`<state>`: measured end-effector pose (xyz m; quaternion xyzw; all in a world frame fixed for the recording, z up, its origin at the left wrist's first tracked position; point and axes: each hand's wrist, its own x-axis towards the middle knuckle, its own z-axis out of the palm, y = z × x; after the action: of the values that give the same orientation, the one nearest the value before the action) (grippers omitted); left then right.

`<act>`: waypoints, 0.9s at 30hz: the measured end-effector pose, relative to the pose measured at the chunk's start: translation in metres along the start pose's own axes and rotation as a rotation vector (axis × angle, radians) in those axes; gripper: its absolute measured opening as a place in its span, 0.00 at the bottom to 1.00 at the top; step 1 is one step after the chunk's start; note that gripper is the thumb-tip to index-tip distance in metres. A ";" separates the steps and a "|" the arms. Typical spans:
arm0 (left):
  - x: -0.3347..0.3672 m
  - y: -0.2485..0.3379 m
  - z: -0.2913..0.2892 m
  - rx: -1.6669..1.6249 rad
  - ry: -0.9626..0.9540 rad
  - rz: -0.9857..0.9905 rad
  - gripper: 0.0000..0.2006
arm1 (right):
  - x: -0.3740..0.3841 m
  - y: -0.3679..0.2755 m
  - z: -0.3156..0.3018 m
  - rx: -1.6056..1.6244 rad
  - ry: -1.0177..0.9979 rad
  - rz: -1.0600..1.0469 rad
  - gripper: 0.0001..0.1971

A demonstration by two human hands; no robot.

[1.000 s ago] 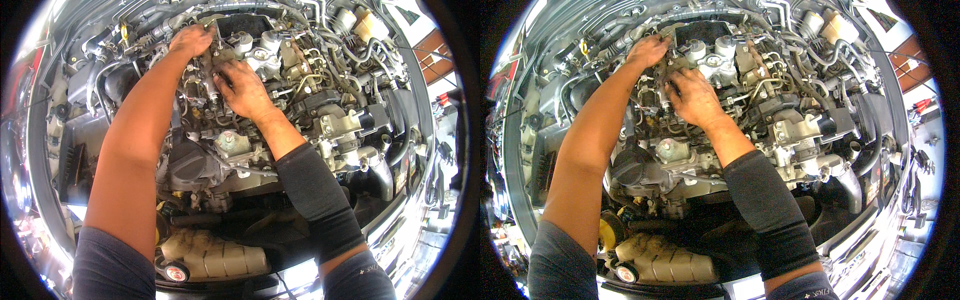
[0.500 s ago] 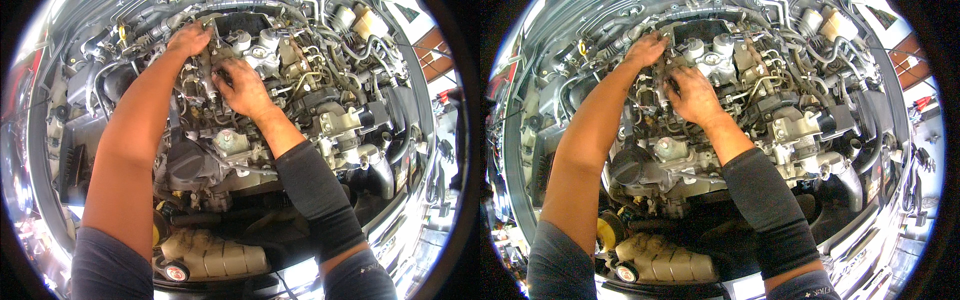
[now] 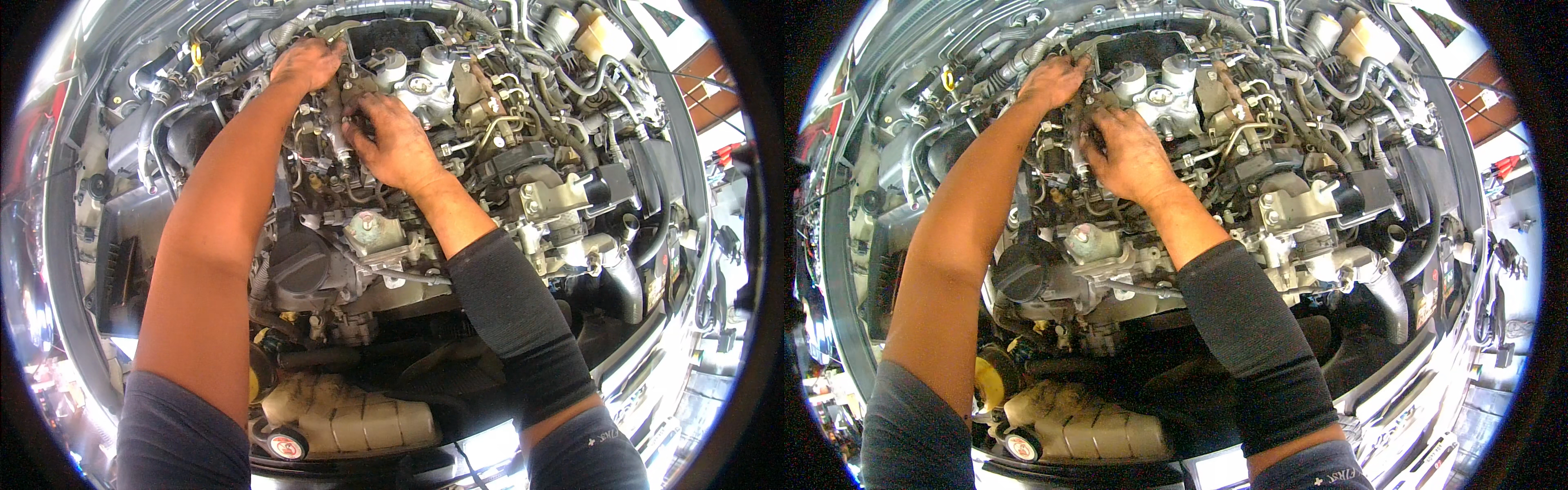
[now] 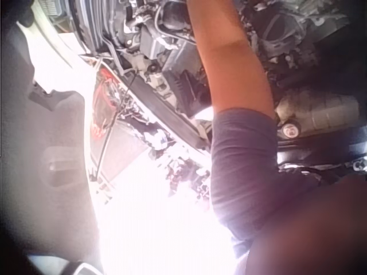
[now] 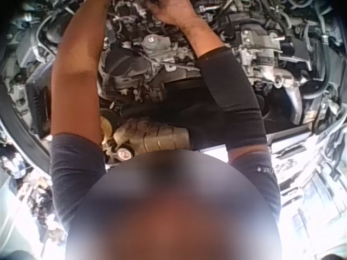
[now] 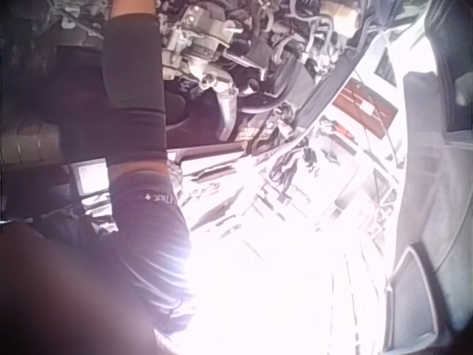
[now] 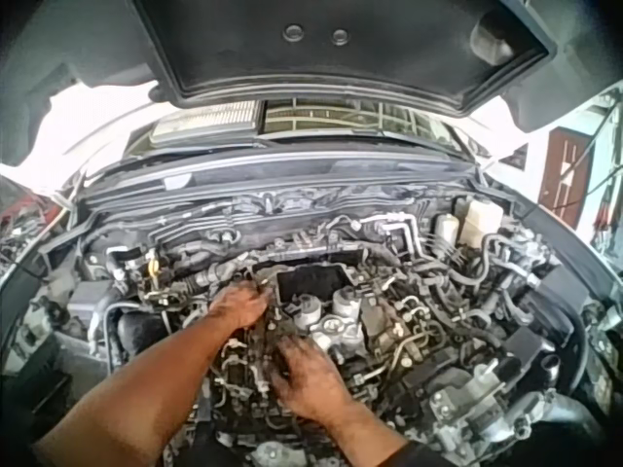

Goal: The person works on a car engine with the hood open, using a wrench to loosen and remove bolts from the engine block. They place removed parts on a cardboard sheet on the floor and continue adjusting components within the engine bay.

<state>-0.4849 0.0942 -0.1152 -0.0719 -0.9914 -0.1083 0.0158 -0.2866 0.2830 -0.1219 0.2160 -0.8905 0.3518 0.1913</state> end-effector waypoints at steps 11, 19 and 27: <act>-0.015 0.013 -0.017 0.001 -0.005 -0.032 0.37 | -0.001 -0.002 -0.002 -0.028 -0.033 0.012 0.24; -0.008 0.007 -0.013 -0.055 -0.032 -0.028 0.38 | -0.002 -0.001 0.000 -0.015 0.004 0.002 0.22; 0.009 -0.006 0.003 0.010 0.004 0.042 0.39 | -0.002 -0.001 0.001 -0.024 -0.001 0.020 0.22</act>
<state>-0.4941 0.0906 -0.1188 -0.0927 -0.9901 -0.1033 0.0206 -0.2847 0.2820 -0.1222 0.2047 -0.8968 0.3430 0.1900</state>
